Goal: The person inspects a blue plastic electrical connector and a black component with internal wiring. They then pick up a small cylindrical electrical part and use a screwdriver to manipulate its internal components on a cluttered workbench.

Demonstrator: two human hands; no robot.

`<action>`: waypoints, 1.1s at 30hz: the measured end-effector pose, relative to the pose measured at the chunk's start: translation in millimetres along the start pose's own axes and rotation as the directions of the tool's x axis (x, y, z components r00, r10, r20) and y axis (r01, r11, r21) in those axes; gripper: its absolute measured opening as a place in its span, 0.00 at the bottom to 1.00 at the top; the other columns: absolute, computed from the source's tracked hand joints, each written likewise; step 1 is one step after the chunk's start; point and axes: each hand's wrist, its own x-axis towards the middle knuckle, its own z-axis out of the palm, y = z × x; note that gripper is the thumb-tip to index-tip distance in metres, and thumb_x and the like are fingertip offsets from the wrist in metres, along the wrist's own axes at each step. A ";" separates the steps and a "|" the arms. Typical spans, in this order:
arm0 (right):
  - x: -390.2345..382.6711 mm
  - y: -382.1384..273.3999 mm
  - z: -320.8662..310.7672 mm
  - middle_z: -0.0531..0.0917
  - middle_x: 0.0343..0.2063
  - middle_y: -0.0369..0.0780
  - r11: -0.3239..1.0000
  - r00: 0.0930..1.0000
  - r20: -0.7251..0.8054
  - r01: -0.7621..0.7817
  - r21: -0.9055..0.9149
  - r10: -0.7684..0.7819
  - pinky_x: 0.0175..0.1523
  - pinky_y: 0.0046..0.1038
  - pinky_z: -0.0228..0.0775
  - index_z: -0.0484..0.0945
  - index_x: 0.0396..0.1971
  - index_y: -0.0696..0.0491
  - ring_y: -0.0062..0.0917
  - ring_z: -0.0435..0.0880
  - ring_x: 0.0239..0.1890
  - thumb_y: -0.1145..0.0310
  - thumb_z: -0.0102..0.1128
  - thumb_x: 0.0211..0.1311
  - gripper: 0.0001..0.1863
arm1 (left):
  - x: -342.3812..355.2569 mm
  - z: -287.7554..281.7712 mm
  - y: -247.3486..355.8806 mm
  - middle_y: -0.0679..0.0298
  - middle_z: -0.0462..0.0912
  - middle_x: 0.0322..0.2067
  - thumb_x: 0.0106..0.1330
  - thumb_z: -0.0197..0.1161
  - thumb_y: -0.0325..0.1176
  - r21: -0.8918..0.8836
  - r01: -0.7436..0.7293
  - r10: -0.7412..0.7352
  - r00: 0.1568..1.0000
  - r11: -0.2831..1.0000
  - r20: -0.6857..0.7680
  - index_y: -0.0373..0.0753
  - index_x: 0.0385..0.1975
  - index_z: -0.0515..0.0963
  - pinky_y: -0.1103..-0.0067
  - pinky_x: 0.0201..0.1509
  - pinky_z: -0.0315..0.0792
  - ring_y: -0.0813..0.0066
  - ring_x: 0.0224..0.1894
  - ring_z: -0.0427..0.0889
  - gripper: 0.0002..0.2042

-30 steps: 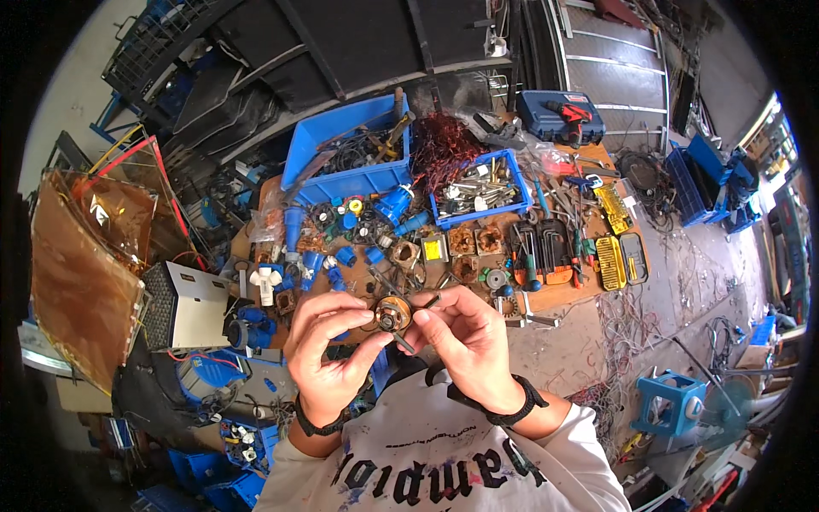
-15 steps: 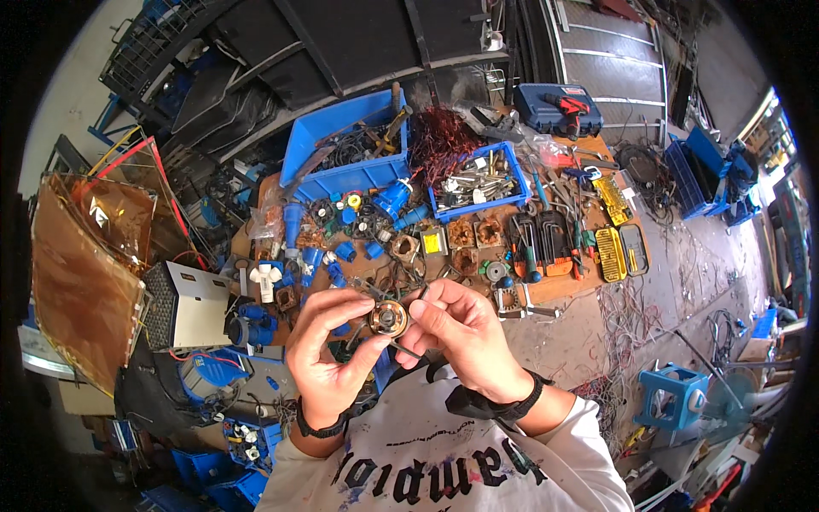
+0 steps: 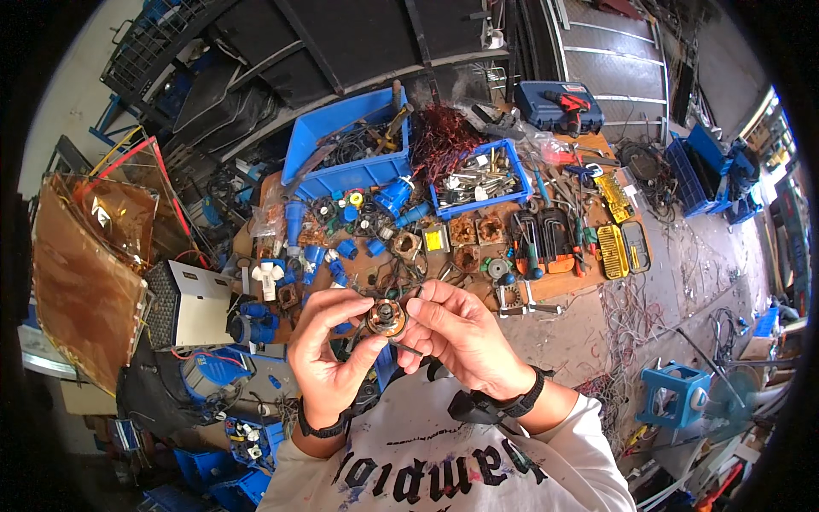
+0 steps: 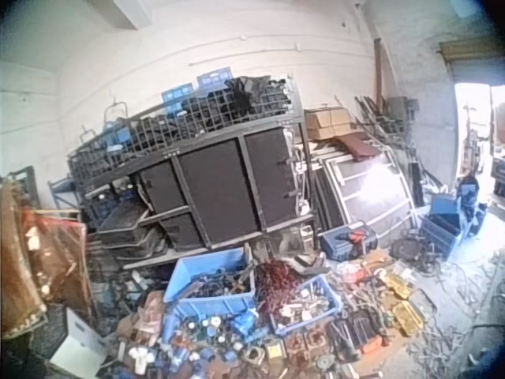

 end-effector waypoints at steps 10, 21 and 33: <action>2.4 6.6 5.4 0.82 0.27 0.40 0.901 0.961 -0.034 0.244 -0.359 -0.274 0.34 0.24 0.78 0.71 0.39 0.57 0.23 0.83 0.26 0.72 0.53 0.70 0.05 | -3.2 -3.0 -1.5 0.57 0.80 0.41 0.53 0.72 0.24 0.027 -0.023 0.023 1.000 0.999 -0.014 0.34 0.43 0.81 0.75 0.44 0.75 0.65 0.41 0.81 0.16; -0.5 11.0 6.4 0.82 0.34 0.39 0.744 0.882 0.005 0.401 -0.534 -0.471 0.38 0.22 0.77 0.73 0.42 0.60 0.19 0.83 0.34 0.79 0.56 0.66 0.07 | -2.7 1.6 -1.6 0.56 0.81 0.41 0.57 0.66 0.20 -0.114 0.089 -0.099 0.991 0.989 -0.089 0.33 0.37 0.80 0.78 0.43 0.75 0.70 0.39 0.81 0.08; -0.5 13.9 2.2 0.84 0.35 0.41 0.510 0.777 0.048 0.457 -0.728 -0.628 0.41 0.22 0.77 0.79 0.38 0.61 0.21 0.83 0.35 0.79 0.64 0.59 0.07 | 1.2 1.4 -2.0 0.57 0.82 0.38 0.52 0.67 0.20 0.015 0.060 -0.059 0.996 0.998 -0.070 0.34 0.31 0.79 0.76 0.42 0.75 0.66 0.36 0.82 0.07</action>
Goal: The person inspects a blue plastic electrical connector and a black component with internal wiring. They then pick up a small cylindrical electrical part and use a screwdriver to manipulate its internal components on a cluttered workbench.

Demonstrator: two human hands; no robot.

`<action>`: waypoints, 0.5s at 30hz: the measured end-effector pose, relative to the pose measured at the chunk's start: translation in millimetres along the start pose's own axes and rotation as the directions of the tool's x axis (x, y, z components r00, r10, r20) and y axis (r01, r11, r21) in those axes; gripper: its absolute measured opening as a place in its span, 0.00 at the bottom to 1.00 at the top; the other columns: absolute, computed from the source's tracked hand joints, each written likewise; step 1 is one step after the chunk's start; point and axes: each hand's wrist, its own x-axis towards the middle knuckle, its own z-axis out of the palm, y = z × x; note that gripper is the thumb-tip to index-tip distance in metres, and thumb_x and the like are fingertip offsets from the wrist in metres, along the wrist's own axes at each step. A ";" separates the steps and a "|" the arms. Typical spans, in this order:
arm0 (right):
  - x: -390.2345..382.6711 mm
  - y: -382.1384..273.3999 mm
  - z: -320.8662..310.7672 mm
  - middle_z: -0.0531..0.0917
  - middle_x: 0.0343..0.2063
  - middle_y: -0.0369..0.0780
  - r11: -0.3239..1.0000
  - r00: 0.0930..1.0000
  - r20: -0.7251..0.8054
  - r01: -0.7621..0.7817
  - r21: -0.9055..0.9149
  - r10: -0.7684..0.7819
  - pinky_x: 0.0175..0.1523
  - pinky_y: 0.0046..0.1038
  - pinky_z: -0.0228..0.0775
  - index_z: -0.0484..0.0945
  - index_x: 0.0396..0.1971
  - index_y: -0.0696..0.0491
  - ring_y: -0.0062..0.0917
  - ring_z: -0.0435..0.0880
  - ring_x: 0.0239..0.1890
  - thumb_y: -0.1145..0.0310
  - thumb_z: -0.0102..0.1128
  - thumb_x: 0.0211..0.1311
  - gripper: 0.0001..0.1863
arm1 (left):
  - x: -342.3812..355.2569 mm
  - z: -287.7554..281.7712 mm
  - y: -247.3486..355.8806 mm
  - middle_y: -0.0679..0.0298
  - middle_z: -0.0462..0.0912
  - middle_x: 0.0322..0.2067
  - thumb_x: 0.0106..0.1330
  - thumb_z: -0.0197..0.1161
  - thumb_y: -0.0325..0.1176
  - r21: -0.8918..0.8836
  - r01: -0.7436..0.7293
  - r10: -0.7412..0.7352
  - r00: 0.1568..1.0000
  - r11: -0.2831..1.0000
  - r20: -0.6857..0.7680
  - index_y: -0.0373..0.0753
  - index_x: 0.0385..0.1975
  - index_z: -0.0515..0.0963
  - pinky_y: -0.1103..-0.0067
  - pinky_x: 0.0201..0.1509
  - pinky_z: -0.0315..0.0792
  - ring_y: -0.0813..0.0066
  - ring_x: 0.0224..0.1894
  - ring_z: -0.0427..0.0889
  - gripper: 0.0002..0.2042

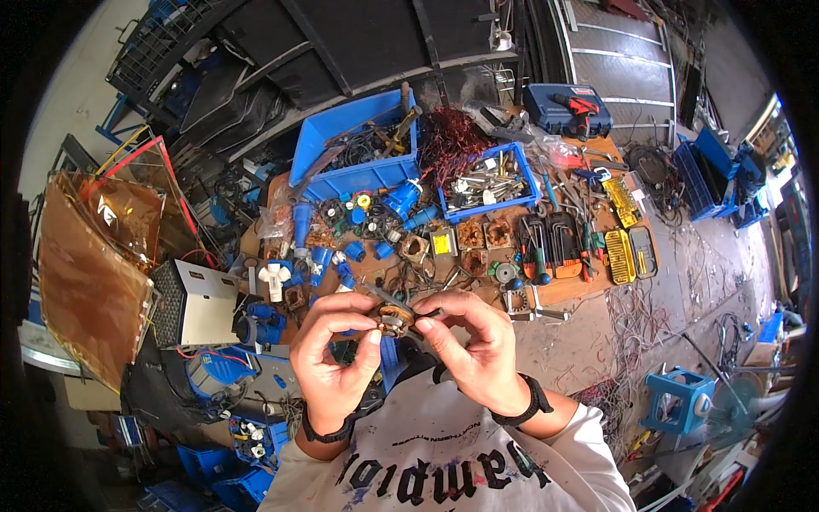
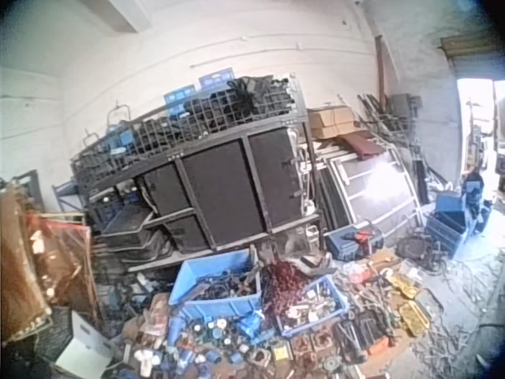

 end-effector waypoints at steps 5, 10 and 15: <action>0.8 -0.4 0.3 0.85 0.35 0.41 0.998 0.999 0.002 0.043 -0.052 -0.043 0.40 0.23 0.77 0.80 0.37 0.60 0.22 0.83 0.35 0.80 0.64 0.58 0.07 | 0.4 -1.3 -0.4 0.56 0.82 0.39 0.51 0.68 0.20 0.001 0.003 -0.003 1.000 1.000 0.011 0.33 0.31 0.79 0.76 0.43 0.75 0.65 0.38 0.83 0.08; 0.2 0.7 0.9 0.85 0.35 0.41 0.994 0.998 0.010 0.066 -0.085 -0.066 0.41 0.24 0.76 0.80 0.36 0.60 0.25 0.84 0.36 0.80 0.65 0.57 0.07 | 0.3 -3.9 -0.3 0.56 0.82 0.39 0.51 0.68 0.20 0.013 -0.017 0.017 1.000 1.000 0.019 0.33 0.31 0.79 0.76 0.44 0.75 0.64 0.39 0.83 0.08; 0.9 -0.2 2.3 0.85 0.34 0.42 0.979 0.991 0.027 0.132 -0.153 -0.129 0.43 0.27 0.75 0.80 0.36 0.60 0.28 0.84 0.36 0.81 0.66 0.55 0.08 | -1.2 -5.4 0.2 0.55 0.82 0.39 0.51 0.68 0.19 0.025 -0.034 0.034 0.999 0.999 0.018 0.33 0.32 0.79 0.76 0.44 0.76 0.64 0.40 0.84 0.09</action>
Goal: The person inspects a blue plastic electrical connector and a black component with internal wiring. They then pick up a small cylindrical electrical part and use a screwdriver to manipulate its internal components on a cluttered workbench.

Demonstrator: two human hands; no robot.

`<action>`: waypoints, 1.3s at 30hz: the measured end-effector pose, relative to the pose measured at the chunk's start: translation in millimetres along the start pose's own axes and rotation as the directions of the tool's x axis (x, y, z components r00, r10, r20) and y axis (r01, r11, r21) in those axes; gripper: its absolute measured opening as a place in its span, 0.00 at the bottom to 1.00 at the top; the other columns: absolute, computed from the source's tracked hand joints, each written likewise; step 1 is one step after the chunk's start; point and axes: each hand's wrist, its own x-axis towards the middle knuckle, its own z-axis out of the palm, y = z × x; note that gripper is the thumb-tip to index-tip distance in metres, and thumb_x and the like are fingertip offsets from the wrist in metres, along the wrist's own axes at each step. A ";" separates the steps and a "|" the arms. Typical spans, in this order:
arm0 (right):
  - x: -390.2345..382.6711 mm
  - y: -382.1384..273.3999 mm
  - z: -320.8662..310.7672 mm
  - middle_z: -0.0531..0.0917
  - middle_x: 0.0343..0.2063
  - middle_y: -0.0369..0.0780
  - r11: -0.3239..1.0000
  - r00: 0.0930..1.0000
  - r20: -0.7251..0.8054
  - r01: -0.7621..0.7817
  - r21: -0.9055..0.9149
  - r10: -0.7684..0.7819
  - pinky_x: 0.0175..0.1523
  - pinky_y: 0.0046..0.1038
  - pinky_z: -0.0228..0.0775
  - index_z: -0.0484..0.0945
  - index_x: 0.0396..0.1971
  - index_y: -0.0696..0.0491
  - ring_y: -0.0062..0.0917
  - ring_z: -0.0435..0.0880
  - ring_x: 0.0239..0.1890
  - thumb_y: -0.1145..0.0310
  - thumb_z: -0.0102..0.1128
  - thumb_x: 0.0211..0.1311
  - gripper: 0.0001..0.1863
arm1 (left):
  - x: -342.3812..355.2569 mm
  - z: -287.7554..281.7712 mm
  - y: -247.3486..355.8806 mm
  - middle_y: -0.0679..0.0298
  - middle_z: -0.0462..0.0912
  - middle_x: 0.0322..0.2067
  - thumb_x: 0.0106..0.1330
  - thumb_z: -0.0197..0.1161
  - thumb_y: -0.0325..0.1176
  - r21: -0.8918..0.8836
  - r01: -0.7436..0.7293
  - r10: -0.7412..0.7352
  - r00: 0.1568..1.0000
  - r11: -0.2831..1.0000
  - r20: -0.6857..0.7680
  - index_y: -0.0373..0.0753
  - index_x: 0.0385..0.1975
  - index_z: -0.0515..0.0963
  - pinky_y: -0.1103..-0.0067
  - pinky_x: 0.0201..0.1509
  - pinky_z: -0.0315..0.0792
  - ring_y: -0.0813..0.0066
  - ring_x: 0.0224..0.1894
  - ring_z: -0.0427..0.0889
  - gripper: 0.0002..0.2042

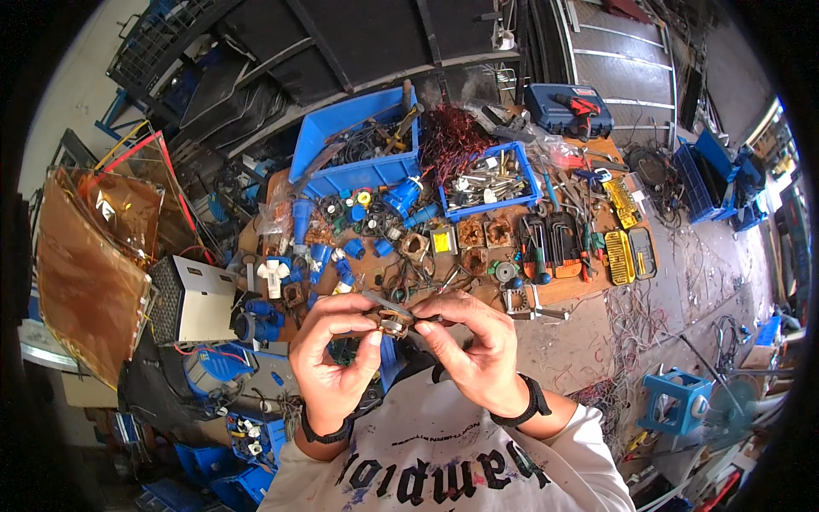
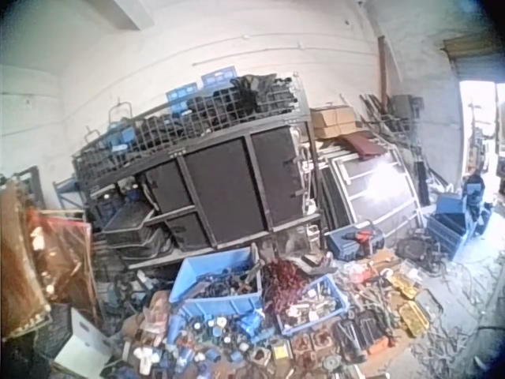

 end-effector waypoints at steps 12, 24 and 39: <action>-5.5 2.8 1.3 0.84 0.37 0.45 0.997 0.996 0.085 0.045 -0.063 -0.039 0.43 0.25 0.77 0.79 0.37 0.61 0.26 0.84 0.38 0.83 0.64 0.56 0.08 | -8.5 3.2 -3.9 0.55 0.85 0.36 0.48 0.69 0.19 0.123 -0.042 0.054 0.994 0.992 -0.095 0.35 0.30 0.78 0.76 0.40 0.77 0.63 0.36 0.85 0.10; -6.3 -1.6 7.6 0.85 0.34 0.44 0.987 0.990 0.069 0.129 -0.093 -0.123 0.44 0.28 0.76 0.80 0.35 0.60 0.31 0.85 0.37 0.80 0.68 0.53 0.09 | -10.8 1.2 0.9 0.62 0.85 0.36 0.48 0.69 0.19 0.294 -0.047 0.085 0.990 0.955 -0.116 0.38 0.30 0.80 0.76 0.39 0.75 0.65 0.36 0.84 0.10; -4.2 -4.6 2.2 0.85 0.35 0.45 0.960 0.968 0.109 0.239 -0.149 -0.224 0.41 0.28 0.78 0.81 0.35 0.60 0.32 0.86 0.36 0.81 0.67 0.53 0.09 | -4.4 -3.6 6.1 0.58 0.83 0.35 0.51 0.67 0.17 0.207 -0.036 0.045 0.998 0.978 -0.040 0.33 0.30 0.79 0.80 0.38 0.76 0.70 0.35 0.82 0.08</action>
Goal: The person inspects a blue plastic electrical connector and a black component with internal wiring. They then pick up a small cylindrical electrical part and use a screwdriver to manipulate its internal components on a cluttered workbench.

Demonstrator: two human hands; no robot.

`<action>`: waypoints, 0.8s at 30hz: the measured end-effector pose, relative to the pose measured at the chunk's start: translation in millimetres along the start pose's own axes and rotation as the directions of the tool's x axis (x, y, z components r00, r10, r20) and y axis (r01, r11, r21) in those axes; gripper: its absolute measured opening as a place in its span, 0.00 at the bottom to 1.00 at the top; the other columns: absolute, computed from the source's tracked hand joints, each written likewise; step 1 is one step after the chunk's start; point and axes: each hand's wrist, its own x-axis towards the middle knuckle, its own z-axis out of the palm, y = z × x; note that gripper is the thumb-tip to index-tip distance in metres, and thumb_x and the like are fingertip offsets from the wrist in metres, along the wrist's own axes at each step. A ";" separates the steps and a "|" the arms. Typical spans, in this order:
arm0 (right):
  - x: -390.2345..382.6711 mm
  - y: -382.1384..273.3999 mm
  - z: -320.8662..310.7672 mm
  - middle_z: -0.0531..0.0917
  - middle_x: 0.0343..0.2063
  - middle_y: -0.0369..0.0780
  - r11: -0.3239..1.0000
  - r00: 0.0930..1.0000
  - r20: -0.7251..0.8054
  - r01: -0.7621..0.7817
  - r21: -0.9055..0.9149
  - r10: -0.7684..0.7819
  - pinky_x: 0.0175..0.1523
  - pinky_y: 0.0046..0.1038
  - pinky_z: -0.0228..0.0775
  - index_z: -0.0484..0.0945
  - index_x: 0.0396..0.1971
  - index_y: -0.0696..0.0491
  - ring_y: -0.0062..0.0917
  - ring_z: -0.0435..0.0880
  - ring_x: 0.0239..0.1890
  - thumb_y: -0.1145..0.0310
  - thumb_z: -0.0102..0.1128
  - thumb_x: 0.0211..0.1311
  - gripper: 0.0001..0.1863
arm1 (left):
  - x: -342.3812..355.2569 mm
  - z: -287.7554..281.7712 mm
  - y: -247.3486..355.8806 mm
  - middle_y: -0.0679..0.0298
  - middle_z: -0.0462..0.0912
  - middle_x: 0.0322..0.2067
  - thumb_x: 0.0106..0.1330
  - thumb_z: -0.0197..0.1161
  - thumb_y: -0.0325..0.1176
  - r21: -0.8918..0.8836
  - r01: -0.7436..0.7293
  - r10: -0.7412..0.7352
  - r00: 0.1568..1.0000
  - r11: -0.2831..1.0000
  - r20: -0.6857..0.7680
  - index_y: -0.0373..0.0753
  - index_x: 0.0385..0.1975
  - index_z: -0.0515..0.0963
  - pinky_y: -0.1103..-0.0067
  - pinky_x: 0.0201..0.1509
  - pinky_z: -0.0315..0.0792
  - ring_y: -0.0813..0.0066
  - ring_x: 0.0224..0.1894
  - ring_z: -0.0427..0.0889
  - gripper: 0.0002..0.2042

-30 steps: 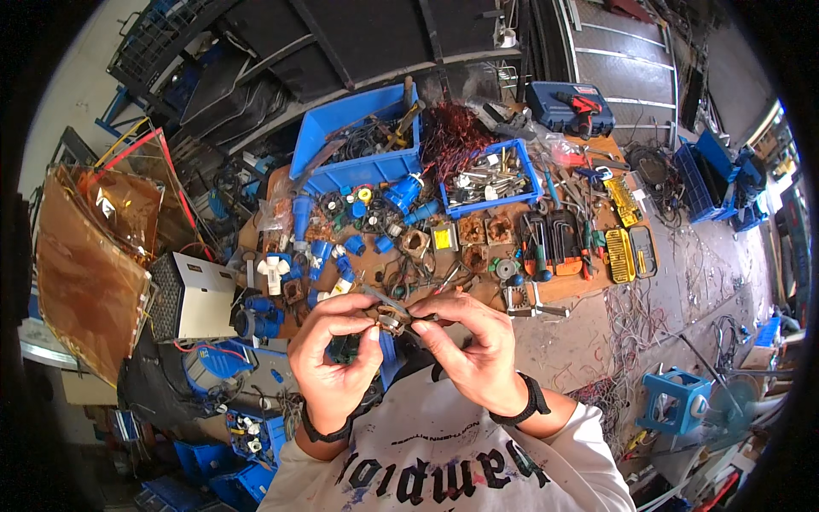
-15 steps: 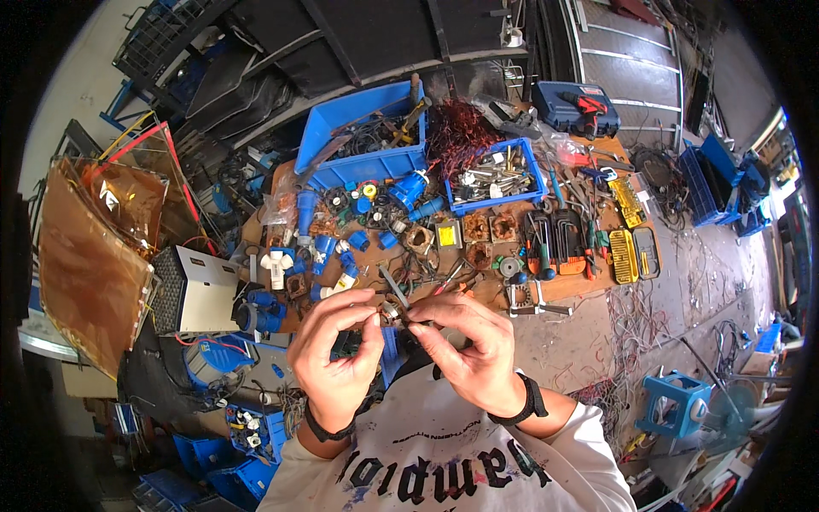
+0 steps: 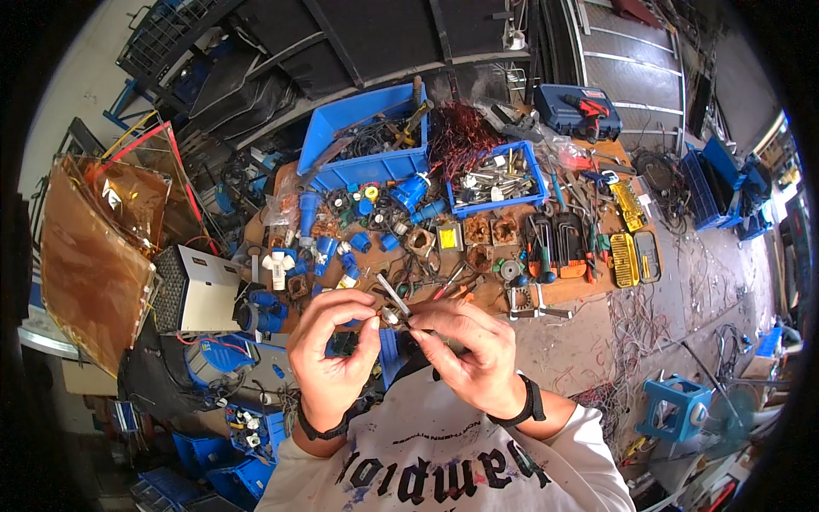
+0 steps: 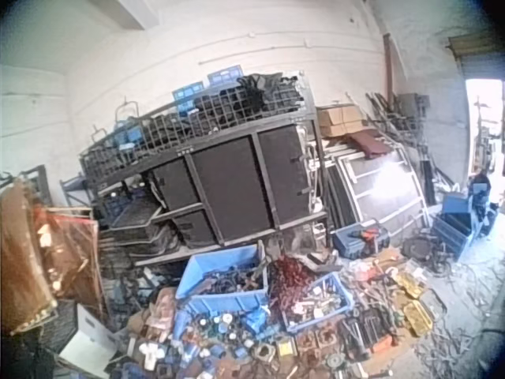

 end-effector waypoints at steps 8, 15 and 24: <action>4.3 2.2 -4.6 0.85 0.36 0.43 0.995 0.999 0.026 0.032 -0.096 -0.029 0.38 0.27 0.78 0.83 0.35 0.57 0.31 0.86 0.34 0.80 0.68 0.50 0.10 | 5.6 6.3 0.1 0.63 0.83 0.33 0.47 0.68 0.19 0.032 0.011 -0.009 0.999 0.999 -0.036 0.38 0.28 0.79 0.75 0.36 0.74 0.65 0.33 0.82 0.10; 9.1 4.4 -8.2 0.85 0.36 0.41 0.986 0.997 0.035 0.071 -0.154 -0.066 0.36 0.26 0.78 0.84 0.34 0.55 0.29 0.86 0.34 0.79 0.68 0.48 0.11 | 12.8 8.4 -1.1 0.63 0.82 0.33 0.46 0.68 0.19 0.112 -0.062 0.065 0.998 0.992 -0.020 0.39 0.29 0.79 0.75 0.36 0.74 0.66 0.33 0.82 0.11; 10.6 6.9 -9.6 0.86 0.38 0.43 0.983 0.997 0.038 0.071 -0.167 -0.065 0.38 0.26 0.80 0.85 0.35 0.56 0.30 0.87 0.35 0.79 0.69 0.48 0.11 | 19.9 8.8 -2.8 0.64 0.82 0.32 0.45 0.67 0.18 0.083 -0.081 0.081 0.997 0.993 0.003 0.38 0.29 0.78 0.76 0.34 0.75 0.66 0.32 0.82 0.12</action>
